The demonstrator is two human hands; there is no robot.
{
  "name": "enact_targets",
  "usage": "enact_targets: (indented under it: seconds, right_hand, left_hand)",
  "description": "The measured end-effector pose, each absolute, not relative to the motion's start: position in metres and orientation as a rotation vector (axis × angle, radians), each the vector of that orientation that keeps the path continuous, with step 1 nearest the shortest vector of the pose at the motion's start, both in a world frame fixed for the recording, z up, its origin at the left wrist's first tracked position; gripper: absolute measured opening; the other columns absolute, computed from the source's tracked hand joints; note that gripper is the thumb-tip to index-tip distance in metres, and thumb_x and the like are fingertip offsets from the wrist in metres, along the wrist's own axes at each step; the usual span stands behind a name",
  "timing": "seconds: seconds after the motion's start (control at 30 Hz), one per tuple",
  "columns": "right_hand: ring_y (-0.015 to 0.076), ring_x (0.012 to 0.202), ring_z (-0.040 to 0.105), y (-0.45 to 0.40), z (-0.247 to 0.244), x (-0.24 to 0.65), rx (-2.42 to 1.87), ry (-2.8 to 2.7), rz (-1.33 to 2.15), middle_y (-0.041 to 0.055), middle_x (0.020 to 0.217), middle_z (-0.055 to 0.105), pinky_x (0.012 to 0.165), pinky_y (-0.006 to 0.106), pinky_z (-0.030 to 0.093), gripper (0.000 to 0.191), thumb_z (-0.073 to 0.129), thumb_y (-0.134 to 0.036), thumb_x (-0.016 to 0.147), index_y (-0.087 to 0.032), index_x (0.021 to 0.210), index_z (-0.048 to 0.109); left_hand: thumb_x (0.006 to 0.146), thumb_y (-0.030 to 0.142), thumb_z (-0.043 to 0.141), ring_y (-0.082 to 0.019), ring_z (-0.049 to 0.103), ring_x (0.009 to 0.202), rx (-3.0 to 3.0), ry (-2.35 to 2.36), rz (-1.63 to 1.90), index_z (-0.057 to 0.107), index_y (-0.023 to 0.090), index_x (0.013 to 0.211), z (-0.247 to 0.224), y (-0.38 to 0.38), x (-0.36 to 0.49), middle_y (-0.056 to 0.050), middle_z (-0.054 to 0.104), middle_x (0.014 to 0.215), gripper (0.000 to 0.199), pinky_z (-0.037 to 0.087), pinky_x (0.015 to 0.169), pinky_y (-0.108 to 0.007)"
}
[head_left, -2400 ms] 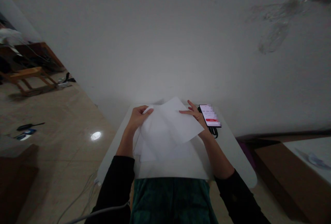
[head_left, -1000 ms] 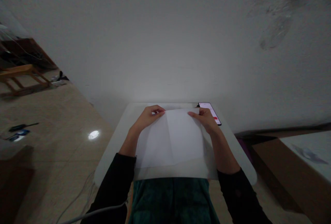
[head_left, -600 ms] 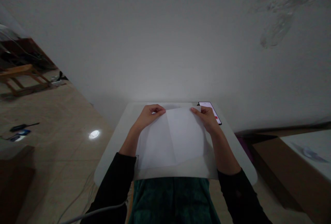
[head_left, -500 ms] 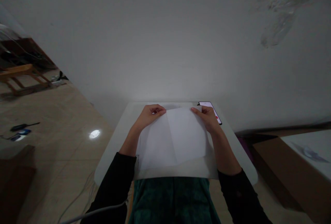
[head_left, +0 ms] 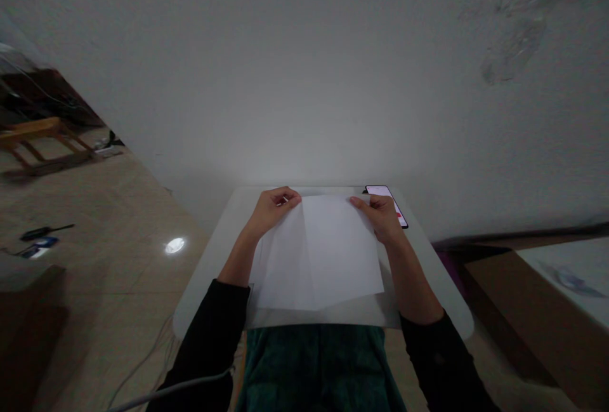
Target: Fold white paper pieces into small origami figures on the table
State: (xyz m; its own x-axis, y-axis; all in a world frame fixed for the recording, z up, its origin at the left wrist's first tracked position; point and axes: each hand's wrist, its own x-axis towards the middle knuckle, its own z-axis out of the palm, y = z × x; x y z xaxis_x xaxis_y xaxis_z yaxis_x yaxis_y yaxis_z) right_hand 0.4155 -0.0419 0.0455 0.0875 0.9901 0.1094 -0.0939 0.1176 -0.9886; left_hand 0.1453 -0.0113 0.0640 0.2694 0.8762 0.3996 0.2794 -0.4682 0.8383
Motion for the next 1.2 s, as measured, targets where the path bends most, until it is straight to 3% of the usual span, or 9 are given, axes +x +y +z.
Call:
enact_targets:
  seconds: [0.23,0.5,0.83,1.2]
  right_hand:
    - [0.0108,0.046,0.053,-0.041,0.046,0.413,-1.09,-1.134,1.077,-0.0006,0.061,0.067,0.044,0.023,0.04,0.026,0.08,-0.045,0.064,-0.02,0.07,0.075]
    - [0.0096,0.044,0.05,-0.041,0.047,0.42,-1.125,-1.112,1.002,-0.0025,0.058,0.064,0.042,0.023,0.037,0.027,0.079,-0.045,0.064,-0.019,0.067,0.074]
    - [0.0108,0.044,0.052,-0.045,0.052,0.418,-1.121,-1.06,1.039,-0.001,0.059,0.065,0.04,0.023,0.038,0.026,0.08,-0.044,0.062,-0.02,0.066,0.074]
    - [0.0112,0.048,0.055,-0.043,0.05,0.418,-1.104,-1.065,1.056,-0.0006,0.064,0.068,0.044,0.024,0.041,0.025,0.079,-0.043,0.063,-0.02,0.069,0.075]
  left_hand:
    - [0.078,0.038,0.068,-0.012,0.059,0.068,1.841,1.013,1.224,0.068,0.016,0.077,0.063,-0.011,0.146,-0.002,0.067,0.075,0.022,0.047,0.066,-0.023]
    - [0.076,0.044,0.069,-0.01,0.053,0.052,1.836,1.039,0.915,0.071,0.014,0.071,0.059,-0.01,0.128,0.0,0.061,0.059,0.031,0.037,0.046,-0.019]
    - [0.076,0.043,0.07,-0.015,0.063,0.064,1.793,1.101,1.049,0.078,0.019,0.081,0.058,-0.01,0.129,-0.003,0.073,0.076,0.026,0.048,0.055,-0.023]
    - [0.075,0.044,0.072,-0.014,0.063,0.065,1.781,1.126,1.076,0.078,0.018,0.08,0.055,-0.007,0.127,-0.004,0.074,0.078,0.028,0.049,0.059,-0.023]
